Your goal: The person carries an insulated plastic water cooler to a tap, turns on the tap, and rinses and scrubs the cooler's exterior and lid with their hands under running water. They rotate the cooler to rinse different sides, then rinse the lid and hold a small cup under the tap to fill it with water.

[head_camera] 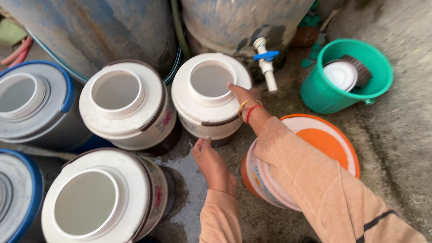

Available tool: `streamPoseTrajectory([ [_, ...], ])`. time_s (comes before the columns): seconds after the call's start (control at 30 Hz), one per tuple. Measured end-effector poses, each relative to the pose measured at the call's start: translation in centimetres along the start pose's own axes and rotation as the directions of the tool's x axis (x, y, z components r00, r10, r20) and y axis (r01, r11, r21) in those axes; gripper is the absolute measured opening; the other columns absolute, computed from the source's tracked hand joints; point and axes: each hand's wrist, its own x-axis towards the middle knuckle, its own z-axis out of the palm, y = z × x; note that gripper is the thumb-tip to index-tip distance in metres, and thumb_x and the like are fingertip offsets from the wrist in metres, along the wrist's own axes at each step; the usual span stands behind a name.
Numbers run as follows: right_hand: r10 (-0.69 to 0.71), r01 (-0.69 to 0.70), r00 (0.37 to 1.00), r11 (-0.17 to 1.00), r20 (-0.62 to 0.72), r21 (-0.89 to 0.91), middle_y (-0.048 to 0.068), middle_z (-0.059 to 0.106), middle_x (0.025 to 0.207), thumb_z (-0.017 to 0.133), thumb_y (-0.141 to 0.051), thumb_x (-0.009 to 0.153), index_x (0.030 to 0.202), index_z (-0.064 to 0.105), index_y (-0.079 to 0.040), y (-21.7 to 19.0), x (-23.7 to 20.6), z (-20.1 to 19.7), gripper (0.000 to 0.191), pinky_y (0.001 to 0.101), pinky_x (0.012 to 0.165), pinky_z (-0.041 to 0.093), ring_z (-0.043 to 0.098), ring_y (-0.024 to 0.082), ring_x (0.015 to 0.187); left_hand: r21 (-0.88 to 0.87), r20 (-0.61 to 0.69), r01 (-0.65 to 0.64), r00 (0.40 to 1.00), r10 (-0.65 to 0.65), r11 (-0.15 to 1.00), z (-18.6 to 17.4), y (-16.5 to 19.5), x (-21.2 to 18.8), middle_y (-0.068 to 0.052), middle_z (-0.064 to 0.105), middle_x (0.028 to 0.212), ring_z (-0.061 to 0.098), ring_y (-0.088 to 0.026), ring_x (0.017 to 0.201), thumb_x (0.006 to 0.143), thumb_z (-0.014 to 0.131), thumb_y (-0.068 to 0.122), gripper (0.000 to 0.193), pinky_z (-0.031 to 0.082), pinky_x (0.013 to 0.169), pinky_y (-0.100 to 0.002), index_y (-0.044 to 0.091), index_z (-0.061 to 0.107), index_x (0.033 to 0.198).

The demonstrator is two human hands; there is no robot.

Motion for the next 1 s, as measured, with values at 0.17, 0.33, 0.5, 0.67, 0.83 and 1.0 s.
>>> streamPoseTrajectory([
  [0.17,-0.127,-0.035,0.947,0.874,-0.297,-0.485,0.027,0.06,0.108,0.086,-0.014,0.072,0.11,0.069,0.011,0.5,0.0,1.6,0.048,0.039,0.082,0.056,0.071,0.033,0.092,-0.035,-0.125,0.174,0.976,-0.177,0.984,-1.2,0.9,0.2,-0.006,0.056,0.126,0.051,-0.014,0.116,0.093,0.056,0.03,0.053,0.035,0.1,-0.034,0.008,0.044,0.14],
  [0.33,-0.229,0.142,0.952,0.919,-0.204,-0.369,0.012,0.068,0.084,0.081,-0.011,0.071,0.095,0.066,0.003,-1.1,-1.2,3.1,0.031,0.0374,0.061,0.055,0.07,0.025,0.075,-0.14,-0.125,0.147,0.978,-0.165,0.979,-0.6,0.8,0.2,-0.017,0.054,0.133,0.05,-0.026,0.118,0.095,0.054,0.035,0.059,0.04,0.105,-0.04,0.004,0.043,0.144],
  [0.5,-0.224,0.213,0.974,0.95,-0.021,-0.23,0.004,0.054,0.064,0.079,-0.038,0.087,0.079,0.062,-0.003,-3.6,-4.1,7.2,0.039,0.0344,0.038,0.043,0.052,0.018,0.047,-0.263,-0.066,0.23,0.965,-0.255,0.937,-0.5,-0.6,0.3,-0.017,0.041,0.153,0.043,-0.026,0.141,0.096,0.051,0.034,0.067,0.032,0.118,-0.042,0.006,0.028,0.152],
  [0.67,-0.311,0.34,0.935,0.923,0.171,-0.182,-0.002,0.048,0.06,0.08,-0.03,0.088,0.079,0.058,-0.009,-8.3,-7.0,7.0,0.032,0.0303,0.037,0.041,0.046,0.011,0.045,-0.247,-0.076,0.175,0.977,-0.199,0.953,-1.0,-0.1,-0.9,-0.017,0.034,0.163,0.036,-0.028,0.149,0.097,0.043,0.037,0.069,0.027,0.122,-0.041,0.006,0.026,0.156],
  [0.83,-0.406,0.423,0.89,0.905,0.207,-0.046,0.001,0.051,0.062,0.079,-0.022,0.09,0.079,0.062,-0.007,-19.5,-8.1,4.3,0.026,0.0292,0.039,0.043,0.047,0.011,0.045,-0.226,-0.173,0.081,0.977,-0.122,0.971,-1.7,3.9,-1.5,-0.013,0.023,0.167,0.029,-0.029,0.151,0.1,0.037,0.048,0.072,0.025,0.12,-0.043,0.011,0.021,0.159],
  [1.0,-0.52,0.515,0.844,0.854,0.132,0.074,0.002,0.054,0.064,0.076,-0.017,0.093,0.081,0.064,-0.007,-30.1,-12.7,-6.4,0.02,0.0289,0.043,0.045,0.05,0.011,0.048,0.047,-0.05,-0.237,0.97,0.24,0.97,-1.3,6.0,-3.3,-0.016,0.037,0.164,0.039,-0.03,0.15,0.103,0.038,0.051,0.07,0.029,0.121,-0.039,0.005,0.036,0.155],
])
